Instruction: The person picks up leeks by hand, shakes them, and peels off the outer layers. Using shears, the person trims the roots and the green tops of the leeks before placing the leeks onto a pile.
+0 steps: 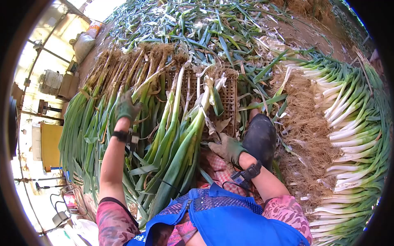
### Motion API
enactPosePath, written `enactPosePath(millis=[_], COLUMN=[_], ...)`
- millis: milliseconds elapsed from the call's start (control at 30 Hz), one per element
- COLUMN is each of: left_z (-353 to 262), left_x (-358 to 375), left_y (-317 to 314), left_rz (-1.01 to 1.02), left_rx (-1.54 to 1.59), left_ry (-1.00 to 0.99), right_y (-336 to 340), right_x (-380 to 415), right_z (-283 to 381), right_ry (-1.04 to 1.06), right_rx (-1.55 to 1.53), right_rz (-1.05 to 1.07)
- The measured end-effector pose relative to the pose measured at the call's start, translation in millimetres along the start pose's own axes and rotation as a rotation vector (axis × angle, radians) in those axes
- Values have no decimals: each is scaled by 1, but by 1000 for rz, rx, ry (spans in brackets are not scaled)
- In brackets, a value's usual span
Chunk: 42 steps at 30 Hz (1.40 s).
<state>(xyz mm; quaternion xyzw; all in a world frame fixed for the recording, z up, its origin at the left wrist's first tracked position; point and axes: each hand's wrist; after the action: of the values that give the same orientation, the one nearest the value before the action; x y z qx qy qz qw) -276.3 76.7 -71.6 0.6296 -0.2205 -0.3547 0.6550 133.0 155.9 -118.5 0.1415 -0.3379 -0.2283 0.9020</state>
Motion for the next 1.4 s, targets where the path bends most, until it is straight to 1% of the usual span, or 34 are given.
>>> enactPosePath(millis=[100,133,167,233,300,367,433,467,500,567,600,633,667,700,733,767,800,833,867,900,933,967,1000,1033,1100,1133,1167,1200,1233,1267,1300,1333,1367,1400], left_z=[3,6,8,-14,-16,-11,2,1,0,8,10,9,6,3,6,10,5,-4,-16,-22,-15,-39,-41,-36,-46,-48,-46,-47,-46,-41,-43,-45,-44,-37], left_x=[-27,-28,-37,-46,-46,-40,-32,-26,-21,-15,-11,-9,-6,2,3,4,4,3,5,3,-4,-1,-7,-4,-17,-9,-7,-5,-1,3,5,9,16,29], left_y=[-19,-28,-35,-5,-2,-5,-39,-33,-27,-23,-16,-1,15,35,44,51,65,73,70,56,11,-9,-51,-87,-64,-25,-6,13,24,11,0,-12,-30,-71], left_rz=[275,212,287,439,503,587,579,609,617,634,579,524,471,306,256,206,119,25,13,157,318,262,571,682,768,596,539,547,550,473,489,507,521,570], left_rx=[-170,-155,-165,-186,-83,17,150,126,148,255,267,282,298,472,752,1030,1079,1125,1090,958,563,301,212,157,223,320,380,437,496,618,560,501,444,337], left_ry=[145,60,58,46,2,-20,38,71,55,11,-1,-20,-41,-23,-30,-30,-70,-114,-32,36,45,68,184,138,69,60,29,30,31,29,56,87,124,104], right_y=[6,7,10,22,26,-5,-40,-58,-90,-71,-77,-77,-34,-32,-16,14,31,32,33,34,23,3,-16,-31,-26,-19,-11,6,20,23,24,22,0,-4], right_x=[-8,-12,-21,-48,-102,-217,-266,-290,-333,-291,-304,-306,-237,-258,-234,-187,-165,-165,-168,-171,-202,-238,-252,-266,-306,-298,-290,-254,-227,-218,-214,-212,-254,-243], right_z=[2,9,19,57,94,83,82,82,68,111,112,116,157,166,181,206,219,226,225,223,203,175,152,130,109,114,120,153,176,186,190,184,150,143], right_ry=[118,309,413,605,336,151,32,33,190,125,373,699,693,570,852,890,920,949,891,836,751,667,661,664,708,656,591,813,803,827,853,723,648,493], right_rx=[363,565,391,32,-267,-461,-1323,-1471,-1416,-803,-791,-699,-454,-1264,-1322,-1134,-1105,-1159,-1108,-1056,-1050,-1041,-957,-877,-690,-773,-850,-1128,-1122,-1103,-1085,-1154,-1445,-1294], right_rz=[-266,-417,-435,-462,-253,-151,284,303,163,-44,-80,-209,-259,25,-26,-105,-128,-159,-178,-197,-245,-287,-289,-300,-342,-207,-80,-120,-143,-192,-240,-150,143,-78])
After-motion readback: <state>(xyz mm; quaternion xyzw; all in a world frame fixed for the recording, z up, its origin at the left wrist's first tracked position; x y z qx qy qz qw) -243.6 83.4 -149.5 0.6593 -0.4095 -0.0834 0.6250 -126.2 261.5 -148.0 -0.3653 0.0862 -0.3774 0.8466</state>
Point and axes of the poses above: each hand's wrist, its own x-axis away from the middle knuckle, its own y-axis out of the back of the hand, z = x × y, and after that the axes turned 3 degrees about y, right-handed
